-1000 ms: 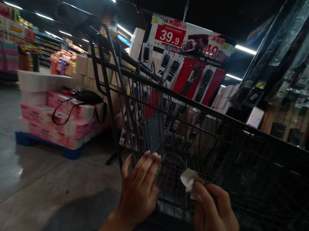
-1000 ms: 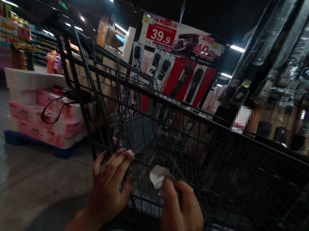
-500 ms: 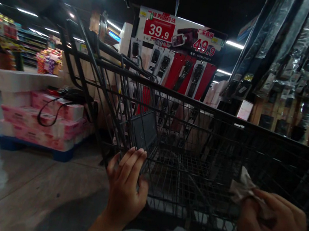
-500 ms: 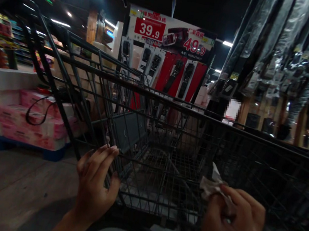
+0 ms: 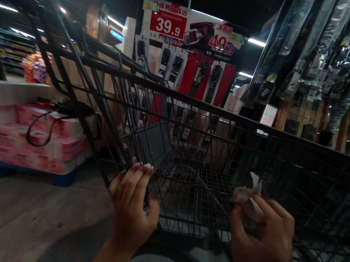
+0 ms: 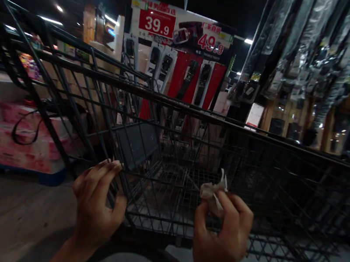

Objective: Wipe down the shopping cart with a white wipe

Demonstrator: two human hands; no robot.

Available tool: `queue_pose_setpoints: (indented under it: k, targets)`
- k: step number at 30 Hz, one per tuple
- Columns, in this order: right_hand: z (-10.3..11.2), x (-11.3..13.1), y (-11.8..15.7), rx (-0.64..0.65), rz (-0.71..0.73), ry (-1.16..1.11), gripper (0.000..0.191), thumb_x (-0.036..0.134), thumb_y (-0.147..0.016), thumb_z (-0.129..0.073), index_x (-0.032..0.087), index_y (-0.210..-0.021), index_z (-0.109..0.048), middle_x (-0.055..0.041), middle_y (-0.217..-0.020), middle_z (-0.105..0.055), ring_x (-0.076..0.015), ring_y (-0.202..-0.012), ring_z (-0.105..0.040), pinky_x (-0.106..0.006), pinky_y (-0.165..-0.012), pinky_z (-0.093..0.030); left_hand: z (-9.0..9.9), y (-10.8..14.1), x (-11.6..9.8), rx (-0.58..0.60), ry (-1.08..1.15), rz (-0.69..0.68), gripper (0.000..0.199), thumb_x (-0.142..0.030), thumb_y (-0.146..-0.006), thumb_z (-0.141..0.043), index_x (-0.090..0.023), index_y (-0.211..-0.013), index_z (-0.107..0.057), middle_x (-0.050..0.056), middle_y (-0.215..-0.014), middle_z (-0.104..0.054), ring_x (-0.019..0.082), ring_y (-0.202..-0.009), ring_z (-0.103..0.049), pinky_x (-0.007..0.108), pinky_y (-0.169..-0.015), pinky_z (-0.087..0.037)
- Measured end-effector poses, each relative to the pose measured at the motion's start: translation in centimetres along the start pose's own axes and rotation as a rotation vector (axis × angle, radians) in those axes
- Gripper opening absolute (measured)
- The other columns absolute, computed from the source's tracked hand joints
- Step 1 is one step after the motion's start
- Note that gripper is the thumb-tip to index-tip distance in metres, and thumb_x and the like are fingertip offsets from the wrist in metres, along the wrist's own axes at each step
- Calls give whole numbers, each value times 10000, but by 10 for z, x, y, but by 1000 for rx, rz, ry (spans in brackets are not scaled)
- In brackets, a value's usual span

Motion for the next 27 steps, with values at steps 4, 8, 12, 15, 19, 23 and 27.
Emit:
queue_pose_setpoints:
  k: [4,8,12,15,19,23,27]
  targets:
    - [-5,15,4,19,30,-86,149,103,-794,-629,182,-919,-611,-47,-919,-573,-159,-842,-592,-274,-687,-524,-1,0,1,3,-3,-2,671,-101,-776,-539,-237,-1413,-376,109,-1228,-594,283,-1205,-526,484,-1060,-335]
    - [-28,51,21,219,63,-296,175,97,-855,-506,177,-974,-606,-71,-997,-588,-144,-892,-616,-244,-732,-541,-1,-1,2,10,-22,-52,680,-122,-776,-563,-223,-1420,-370,127,-1218,-584,300,-1212,-512,504,-1064,-328]
    - [-42,70,28,286,81,-296,218,108,-889,-470,165,-1033,-622,-80,-964,-622,-136,-788,-628,-236,-651,-533,-1,-3,4,27,-44,-114,706,-138,-775,-584,-203,-1439,-351,150,-1201,-587,320,-1197,-520,520,-1049,-344]
    - [-36,63,22,209,124,-253,195,110,-881,-495,170,-1005,-633,-68,-925,-640,-141,-782,-621,-247,-657,-526,-1,-5,5,28,-50,-155,703,-151,-781,-582,-188,-1443,-348,165,-1205,-587,339,-1196,-524,543,-1043,-349]
    - [-22,35,11,140,86,-227,171,92,-868,-490,172,-934,-625,-61,-897,-616,-141,-788,-600,-258,-678,-526,-1,-6,6,26,-40,-161,713,-149,-784,-592,-201,-1449,-341,162,-1275,-567,360,-1218,-514,571,-1044,-363]
    - [-8,1,4,69,19,-139,160,76,-845,-538,184,-940,-609,-45,-896,-562,-133,-796,-574,-252,-666,-512,-2,-7,6,17,-20,-158,743,-122,-774,-607,-235,-1455,-332,139,-1321,-544,362,-1240,-501,573,-1044,-386]
    - [6,-30,2,-3,-29,-50,193,57,-823,-558,172,-969,-610,-48,-912,-557,-146,-828,-562,-276,-687,-514,-3,-7,6,8,-18,-181,711,-124,-778,-594,-205,-1443,-356,170,-1258,-565,364,-1244,-498,568,-1038,-404]
Point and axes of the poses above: each hand's wrist, its own y-axis away from the middle knuckle, its own z-axis out of the back of the hand, x = y × z, the point moved 6 cm from there along -y, towards the middle knuckle
